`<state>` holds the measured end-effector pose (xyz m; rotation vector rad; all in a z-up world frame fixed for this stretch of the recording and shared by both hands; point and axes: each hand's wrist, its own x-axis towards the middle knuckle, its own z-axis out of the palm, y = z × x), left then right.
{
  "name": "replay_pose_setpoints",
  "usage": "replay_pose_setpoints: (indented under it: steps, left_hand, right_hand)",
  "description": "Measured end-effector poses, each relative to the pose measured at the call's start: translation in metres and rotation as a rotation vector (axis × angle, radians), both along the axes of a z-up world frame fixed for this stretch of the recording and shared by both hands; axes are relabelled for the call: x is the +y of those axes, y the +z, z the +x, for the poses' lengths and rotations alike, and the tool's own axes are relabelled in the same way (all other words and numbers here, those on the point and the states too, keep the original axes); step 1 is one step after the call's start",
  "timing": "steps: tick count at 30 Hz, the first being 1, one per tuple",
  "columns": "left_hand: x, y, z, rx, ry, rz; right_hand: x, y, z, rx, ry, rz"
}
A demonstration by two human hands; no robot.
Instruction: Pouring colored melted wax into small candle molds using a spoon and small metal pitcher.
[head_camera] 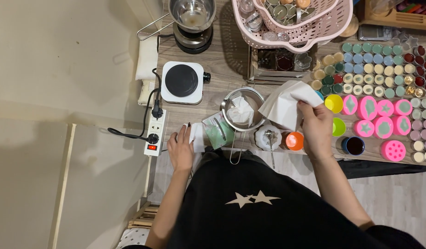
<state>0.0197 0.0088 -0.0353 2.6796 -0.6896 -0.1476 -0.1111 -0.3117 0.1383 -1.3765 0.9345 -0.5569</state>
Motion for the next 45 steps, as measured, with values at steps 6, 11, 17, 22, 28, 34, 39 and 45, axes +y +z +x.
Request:
replay_pose_setpoints:
  steps: [6, 11, 17, 22, 28, 34, 39, 45]
  left_hand:
    - [0.003, -0.024, 0.014, 0.109, 0.089, -0.082]
    - [-0.012, -0.015, 0.021, 0.165, 0.090, -0.161]
    - [-0.017, 0.014, 0.002, 0.167, -0.115, -0.044]
    - [-0.006, 0.008, -0.006, 0.190, -0.211, -0.009]
    - [-0.028, 0.048, -0.020, 0.247, -0.031, -0.283]
    - [-0.063, 0.075, -0.037, 0.565, -0.086, -0.379]
    - [-0.078, 0.079, -0.046, 0.793, -0.121, -0.175]
    - [-0.093, 0.007, -0.053, 1.550, 0.002, -0.553]
  right_hand:
    - [0.000, -0.011, -0.002, 0.076, 0.072, -0.038]
    - [0.016, 0.003, 0.009, 0.061, 0.106, -0.015]
    - [0.017, -0.015, 0.002, 0.160, 0.106, -0.056]
    - [0.017, -0.019, 0.000, 0.236, 0.093, -0.091]
    - [0.026, -0.024, 0.022, 0.370, 0.203, -0.619]
    - [0.009, -0.130, 0.064, 0.617, 1.096, -0.796]
    - [0.005, -0.112, 0.088, 0.709, 0.959, -0.497]
    - [0.015, -0.164, 0.091, 0.618, 1.120, -0.825]
